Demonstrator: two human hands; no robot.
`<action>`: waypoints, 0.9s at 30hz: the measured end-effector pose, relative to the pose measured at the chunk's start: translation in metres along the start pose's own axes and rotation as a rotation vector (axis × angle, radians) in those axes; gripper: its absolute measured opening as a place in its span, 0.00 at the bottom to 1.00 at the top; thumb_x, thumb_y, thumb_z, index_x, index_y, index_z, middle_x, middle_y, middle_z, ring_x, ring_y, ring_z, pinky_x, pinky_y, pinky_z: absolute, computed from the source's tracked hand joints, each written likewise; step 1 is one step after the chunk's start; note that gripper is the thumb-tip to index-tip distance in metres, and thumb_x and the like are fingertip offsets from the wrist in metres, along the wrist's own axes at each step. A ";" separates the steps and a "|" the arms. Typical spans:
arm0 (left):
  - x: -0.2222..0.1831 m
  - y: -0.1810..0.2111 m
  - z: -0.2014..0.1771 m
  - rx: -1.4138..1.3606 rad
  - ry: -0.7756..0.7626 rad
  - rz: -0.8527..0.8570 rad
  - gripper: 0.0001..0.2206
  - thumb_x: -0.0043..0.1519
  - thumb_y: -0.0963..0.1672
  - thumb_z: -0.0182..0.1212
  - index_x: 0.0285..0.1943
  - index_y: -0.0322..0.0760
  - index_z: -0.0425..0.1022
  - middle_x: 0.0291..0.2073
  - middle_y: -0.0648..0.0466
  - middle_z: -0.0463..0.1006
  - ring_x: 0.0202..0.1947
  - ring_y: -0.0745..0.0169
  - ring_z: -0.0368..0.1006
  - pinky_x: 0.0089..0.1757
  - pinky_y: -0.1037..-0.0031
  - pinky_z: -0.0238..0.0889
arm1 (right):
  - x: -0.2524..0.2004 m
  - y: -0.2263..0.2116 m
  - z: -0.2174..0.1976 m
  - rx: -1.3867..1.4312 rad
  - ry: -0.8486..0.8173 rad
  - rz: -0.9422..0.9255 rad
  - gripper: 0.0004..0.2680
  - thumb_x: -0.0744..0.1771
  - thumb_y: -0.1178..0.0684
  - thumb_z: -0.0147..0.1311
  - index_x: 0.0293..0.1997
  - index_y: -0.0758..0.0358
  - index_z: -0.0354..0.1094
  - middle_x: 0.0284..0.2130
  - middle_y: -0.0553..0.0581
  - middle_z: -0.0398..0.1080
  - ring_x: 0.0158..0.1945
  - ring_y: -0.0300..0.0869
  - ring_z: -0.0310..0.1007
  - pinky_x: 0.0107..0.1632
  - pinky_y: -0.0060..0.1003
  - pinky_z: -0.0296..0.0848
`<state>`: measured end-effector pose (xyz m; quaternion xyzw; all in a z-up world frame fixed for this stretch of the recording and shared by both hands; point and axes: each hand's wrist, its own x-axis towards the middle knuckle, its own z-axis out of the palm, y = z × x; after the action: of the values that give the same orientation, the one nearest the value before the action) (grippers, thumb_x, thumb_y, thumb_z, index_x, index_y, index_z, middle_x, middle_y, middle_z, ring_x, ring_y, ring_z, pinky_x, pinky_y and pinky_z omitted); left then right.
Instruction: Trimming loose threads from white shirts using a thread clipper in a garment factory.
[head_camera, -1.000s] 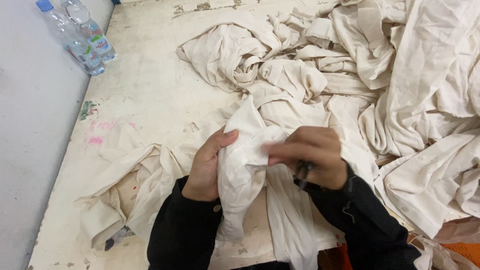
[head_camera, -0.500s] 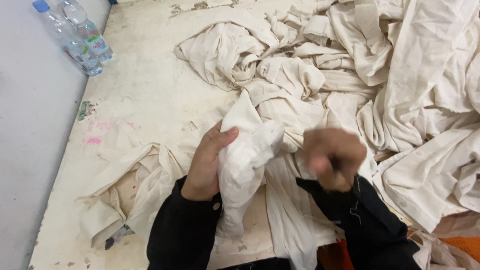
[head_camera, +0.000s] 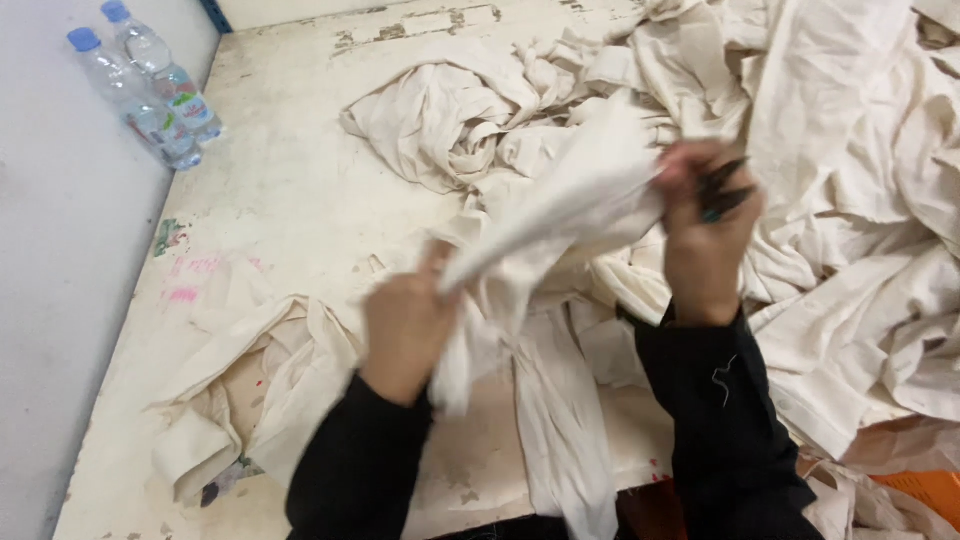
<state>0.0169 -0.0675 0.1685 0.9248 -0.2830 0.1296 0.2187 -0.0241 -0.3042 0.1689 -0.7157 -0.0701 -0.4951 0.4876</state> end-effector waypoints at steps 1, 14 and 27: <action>-0.001 -0.018 0.009 0.000 -0.004 0.008 0.18 0.53 0.47 0.54 0.41 0.23 0.70 0.20 0.31 0.72 0.26 0.30 0.69 0.30 0.47 0.62 | 0.002 -0.002 -0.006 -0.005 0.008 0.002 0.05 0.66 0.56 0.48 0.33 0.67 0.61 0.26 0.53 0.60 0.26 0.33 0.53 0.31 0.25 0.51; -0.017 0.004 -0.062 -1.339 -0.140 -0.706 0.15 0.48 0.43 0.54 0.42 0.26 0.70 0.31 0.47 0.73 0.28 0.60 0.67 0.30 0.73 0.60 | 0.021 0.020 -0.002 -0.107 0.126 -0.069 0.06 0.62 0.66 0.50 0.37 0.64 0.61 0.34 0.55 0.64 0.38 0.40 0.64 0.39 0.28 0.64; -0.022 0.049 -0.096 -1.448 -0.001 -0.262 0.13 0.52 0.40 0.52 0.46 0.34 0.65 0.36 0.52 0.72 0.33 0.65 0.69 0.32 0.79 0.64 | -0.042 -0.133 0.061 0.621 -0.354 0.105 0.21 0.58 0.51 0.57 0.52 0.55 0.53 0.51 0.55 0.57 0.54 0.48 0.60 0.56 0.40 0.67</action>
<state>-0.0405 -0.0472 0.2605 0.5750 -0.1852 -0.1172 0.7883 -0.0841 -0.1727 0.2176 -0.6107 -0.2638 -0.2930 0.6867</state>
